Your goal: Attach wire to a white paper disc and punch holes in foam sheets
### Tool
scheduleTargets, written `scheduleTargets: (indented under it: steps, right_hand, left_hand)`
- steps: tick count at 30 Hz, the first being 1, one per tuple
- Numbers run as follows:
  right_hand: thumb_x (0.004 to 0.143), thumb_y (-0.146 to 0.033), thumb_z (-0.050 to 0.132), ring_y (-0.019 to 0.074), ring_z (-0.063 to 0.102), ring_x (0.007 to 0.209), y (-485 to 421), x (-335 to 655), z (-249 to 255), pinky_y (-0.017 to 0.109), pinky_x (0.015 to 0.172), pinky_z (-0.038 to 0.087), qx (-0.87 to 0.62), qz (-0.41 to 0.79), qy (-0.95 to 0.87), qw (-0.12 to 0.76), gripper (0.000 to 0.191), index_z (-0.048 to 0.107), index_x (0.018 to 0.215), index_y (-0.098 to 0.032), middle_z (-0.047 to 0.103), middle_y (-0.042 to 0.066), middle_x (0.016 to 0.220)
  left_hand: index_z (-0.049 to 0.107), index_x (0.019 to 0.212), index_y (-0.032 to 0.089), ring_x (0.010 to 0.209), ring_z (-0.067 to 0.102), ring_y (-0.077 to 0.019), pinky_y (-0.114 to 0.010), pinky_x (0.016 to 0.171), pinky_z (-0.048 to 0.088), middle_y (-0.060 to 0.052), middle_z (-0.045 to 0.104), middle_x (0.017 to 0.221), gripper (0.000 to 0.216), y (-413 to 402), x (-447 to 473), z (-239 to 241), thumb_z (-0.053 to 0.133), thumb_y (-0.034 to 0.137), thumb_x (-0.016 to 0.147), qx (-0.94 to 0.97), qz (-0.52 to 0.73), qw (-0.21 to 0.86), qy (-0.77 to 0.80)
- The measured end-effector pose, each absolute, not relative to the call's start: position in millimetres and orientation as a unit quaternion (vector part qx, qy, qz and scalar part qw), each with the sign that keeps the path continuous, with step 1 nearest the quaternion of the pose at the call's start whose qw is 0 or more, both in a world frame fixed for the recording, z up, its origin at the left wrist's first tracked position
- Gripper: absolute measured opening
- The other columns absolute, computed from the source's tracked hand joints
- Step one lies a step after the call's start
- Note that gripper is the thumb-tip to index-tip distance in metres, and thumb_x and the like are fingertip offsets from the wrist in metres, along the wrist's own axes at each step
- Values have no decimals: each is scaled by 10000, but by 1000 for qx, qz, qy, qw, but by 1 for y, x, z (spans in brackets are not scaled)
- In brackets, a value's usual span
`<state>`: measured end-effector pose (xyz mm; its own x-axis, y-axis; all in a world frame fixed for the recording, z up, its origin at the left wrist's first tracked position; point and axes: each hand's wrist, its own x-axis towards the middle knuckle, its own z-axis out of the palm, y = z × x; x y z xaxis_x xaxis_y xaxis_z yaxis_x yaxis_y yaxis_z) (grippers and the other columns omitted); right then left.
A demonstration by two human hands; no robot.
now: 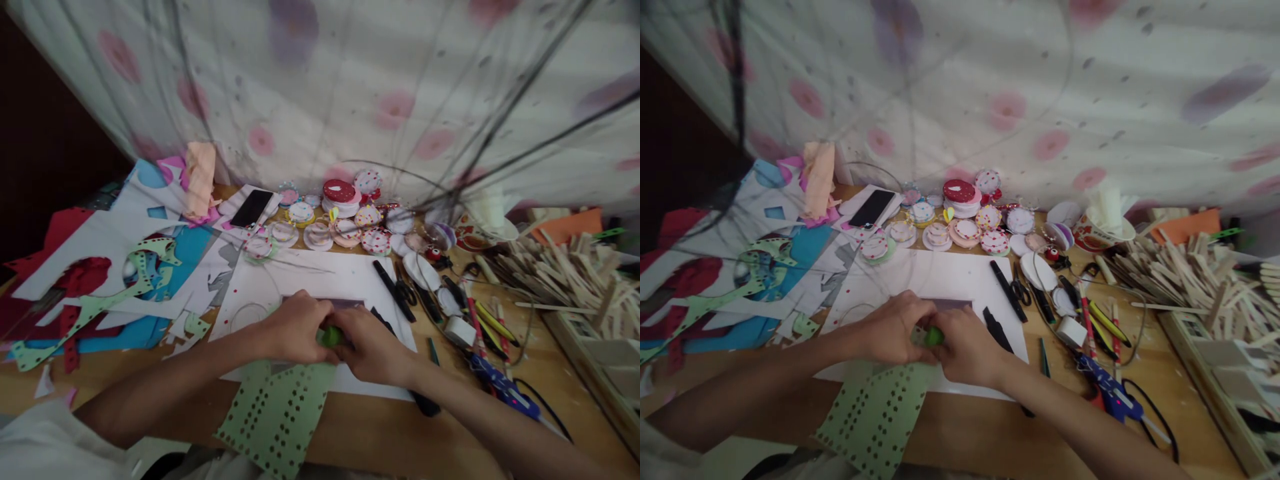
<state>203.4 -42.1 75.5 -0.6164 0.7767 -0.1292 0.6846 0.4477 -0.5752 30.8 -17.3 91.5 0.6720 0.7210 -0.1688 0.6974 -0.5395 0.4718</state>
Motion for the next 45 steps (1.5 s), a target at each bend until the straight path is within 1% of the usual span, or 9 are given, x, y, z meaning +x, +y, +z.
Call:
scheduleTargets:
  steps: [4, 7, 11, 17, 24, 29, 34, 39, 45]
  right_hand:
    - [703, -120, 601, 254, 605, 913, -40, 205, 71, 363, 795, 386, -425, 291, -851, 103, 294, 602, 993, -171, 682, 78, 946]
    - [731, -185, 618, 228, 584, 840, -39, 209, 74, 356, 781, 400, -422, 294, -848, 125, 222, 603, 951, -163, 661, 71, 876]
    - [813, -278, 570, 184, 555, 787, -38, 218, 85, 299, 713, 431, -424, 390, -806, 134, 145, 597, 900, -165, 632, 54, 852]
    - [923, -375, 439, 148, 553, 779, -40, 226, 84, 266, 697, 446, -423, 490, -740, 184, 263, 555, 1036, -167, 615, 29, 873]
    - [896, -372, 497, 168, 578, 829, -39, 224, 74, 287, 747, 448, -428, 472, -744, 203, 235, 577, 990, -172, 637, 34, 901]
    - [882, -362, 523, 162, 567, 844, -42, 227, 72, 287, 763, 449, -419, 482, -735, 227, 229, 561, 1014, -179, 619, 25, 908]
    - [847, -341, 577, 142, 553, 787, -49, 234, 70, 263, 719, 450, -409, 488, -717, 283, 174, 541, 918, -186, 579, 7, 844]
    - [845, -355, 584, 154, 570, 824, -58, 243, 72, 279, 746, 463, -407, 470, -716, 317, 195, 528, 952, -201, 598, 24, 890]
    - [863, -392, 565, 186, 586, 915, -78, 258, 84, 320, 835, 467, -429, 464, -719, 289, 241, 543, 1024, -215, 620, 37, 946]
  left_hand:
    - [640, 896, 175, 769, 610, -218, -276, 663, 409, -36, 682, 829, 477, -15, 27, 95, 726, 538, 599, 871, 28, 271, 410]
    - [655, 958, 188, 839, 620, -243, -283, 701, 404, -48, 700, 877, 479, -15, 18, 102, 709, 533, 630, 875, 1, 261, 408]
    - [693, 816, 212, 779, 626, -212, -253, 636, 367, -26, 705, 776, 149, -19, 1, 104, 615, 320, 750, 857, -18, 276, 435]
    - [661, 710, 175, 644, 571, -156, -220, 563, 330, 16, 641, 647, 163, -30, -16, 103, 573, 305, 752, 793, 51, 382, 471]
    - [614, 686, 163, 618, 535, -146, -207, 546, 350, 28, 561, 614, 230, -48, -30, 105, 553, 365, 778, 714, 140, 458, 510]
    - [633, 807, 162, 741, 567, -168, -230, 656, 420, -1, 625, 779, 227, -65, -30, 100, 535, 367, 815, 666, 206, 463, 547]
    - [596, 752, 164, 777, 580, -178, -245, 703, 443, -5, 609, 750, 244, -78, -26, 96, 531, 385, 831, 635, 241, 477, 558]
    - [612, 963, 191, 845, 602, -178, -243, 742, 457, -24, 668, 926, 264, -90, -24, 95, 494, 406, 866, 594, 290, 494, 564]
    - [588, 847, 199, 733, 597, -165, -227, 663, 461, 14, 634, 747, 235, -101, -25, 93, 535, 427, 847, 561, 318, 480, 595]
